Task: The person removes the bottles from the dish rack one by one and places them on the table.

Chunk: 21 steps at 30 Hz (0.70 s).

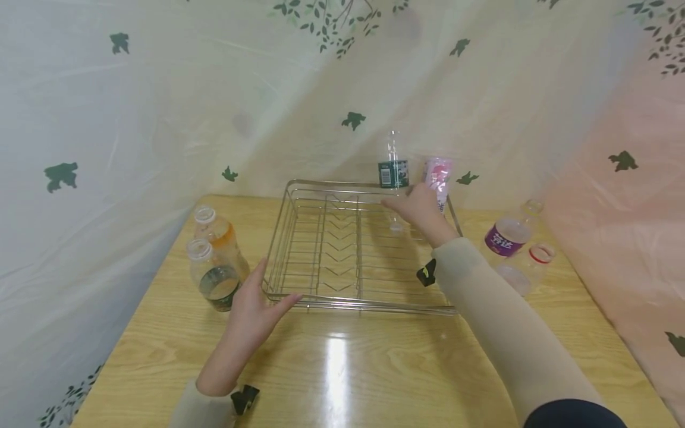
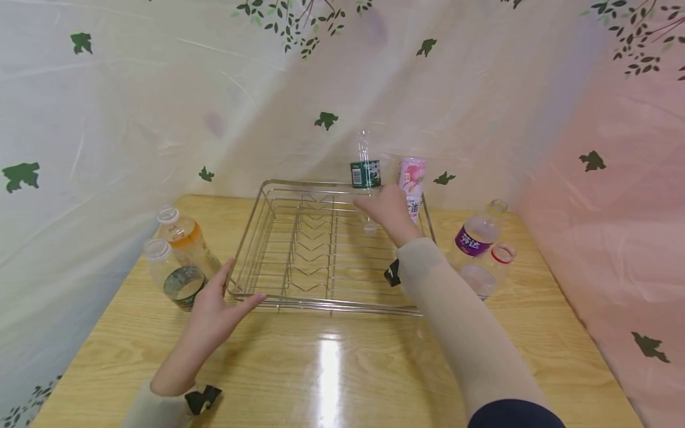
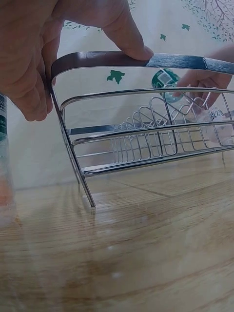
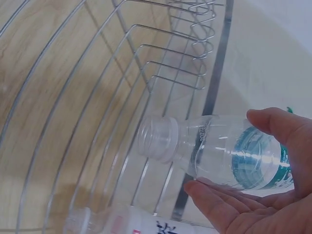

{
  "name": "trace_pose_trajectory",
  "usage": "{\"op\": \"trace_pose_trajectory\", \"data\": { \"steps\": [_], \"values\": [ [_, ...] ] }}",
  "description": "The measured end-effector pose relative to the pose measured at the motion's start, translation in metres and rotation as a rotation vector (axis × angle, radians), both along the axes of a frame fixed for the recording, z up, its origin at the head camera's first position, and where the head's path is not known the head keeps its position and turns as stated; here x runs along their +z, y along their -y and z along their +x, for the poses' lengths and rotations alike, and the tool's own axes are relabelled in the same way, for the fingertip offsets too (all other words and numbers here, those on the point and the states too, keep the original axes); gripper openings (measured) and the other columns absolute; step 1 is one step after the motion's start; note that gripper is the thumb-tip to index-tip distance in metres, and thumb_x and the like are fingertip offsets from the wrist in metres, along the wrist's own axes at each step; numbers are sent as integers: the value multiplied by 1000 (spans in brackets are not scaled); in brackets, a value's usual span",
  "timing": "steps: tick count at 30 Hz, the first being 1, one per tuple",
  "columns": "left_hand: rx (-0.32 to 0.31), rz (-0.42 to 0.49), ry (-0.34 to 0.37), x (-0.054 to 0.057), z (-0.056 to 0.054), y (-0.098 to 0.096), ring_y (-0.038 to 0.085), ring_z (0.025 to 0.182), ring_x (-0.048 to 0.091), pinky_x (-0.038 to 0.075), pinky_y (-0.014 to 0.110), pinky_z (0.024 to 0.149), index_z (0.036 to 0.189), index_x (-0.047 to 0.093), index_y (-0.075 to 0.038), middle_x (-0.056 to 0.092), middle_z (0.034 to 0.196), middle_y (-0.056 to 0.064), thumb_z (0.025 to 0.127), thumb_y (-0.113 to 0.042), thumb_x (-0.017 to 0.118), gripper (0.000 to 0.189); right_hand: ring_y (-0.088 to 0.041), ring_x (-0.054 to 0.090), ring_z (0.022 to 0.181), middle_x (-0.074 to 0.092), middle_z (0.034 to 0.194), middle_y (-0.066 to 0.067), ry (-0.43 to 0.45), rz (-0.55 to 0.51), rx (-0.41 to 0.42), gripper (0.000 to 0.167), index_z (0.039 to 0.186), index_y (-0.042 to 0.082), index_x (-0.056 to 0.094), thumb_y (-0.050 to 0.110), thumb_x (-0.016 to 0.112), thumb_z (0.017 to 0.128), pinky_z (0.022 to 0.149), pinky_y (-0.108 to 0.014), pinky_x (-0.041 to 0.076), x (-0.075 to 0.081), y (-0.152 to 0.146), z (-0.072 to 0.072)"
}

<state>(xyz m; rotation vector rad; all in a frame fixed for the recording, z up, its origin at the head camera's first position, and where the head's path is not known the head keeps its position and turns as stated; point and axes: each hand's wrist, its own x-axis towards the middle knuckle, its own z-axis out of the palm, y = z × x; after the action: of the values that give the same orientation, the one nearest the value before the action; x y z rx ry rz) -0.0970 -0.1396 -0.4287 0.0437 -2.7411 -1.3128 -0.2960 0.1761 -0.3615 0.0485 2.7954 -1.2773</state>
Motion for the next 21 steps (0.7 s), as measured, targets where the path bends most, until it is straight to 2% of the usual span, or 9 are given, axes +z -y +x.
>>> {"op": "trace_pose_trajectory", "data": {
  "steps": [5,8,15,21],
  "values": [
    [-2,-3,-3,0,0,0,47,143,30,30,58,115,158,22,5,28,159,29,86,-44,82,106,-33,57,88,56,106,-16,-14,-26,15,65,114,-1,53,48,82,82,75,-50,58,10,1,8],
    [-1,-3,-2,0,1,0,47,143,30,29,58,115,158,22,5,28,158,29,86,-45,82,106,-33,57,89,56,107,-16,-21,-25,24,69,117,-2,53,48,83,81,76,-50,59,15,3,13],
    [-13,6,-3,-1,0,-1,47,143,30,29,58,115,158,21,5,28,158,30,86,-43,82,106,-30,58,85,57,105,-15,-52,-2,41,68,119,-2,53,46,83,81,67,-42,59,27,7,28],
    [-7,10,-2,0,0,-1,46,143,29,28,57,116,158,22,6,28,158,29,86,-43,82,106,-31,58,95,55,113,-13,-85,32,75,82,133,-6,50,48,83,81,73,-40,60,40,14,42]
  ]
}}
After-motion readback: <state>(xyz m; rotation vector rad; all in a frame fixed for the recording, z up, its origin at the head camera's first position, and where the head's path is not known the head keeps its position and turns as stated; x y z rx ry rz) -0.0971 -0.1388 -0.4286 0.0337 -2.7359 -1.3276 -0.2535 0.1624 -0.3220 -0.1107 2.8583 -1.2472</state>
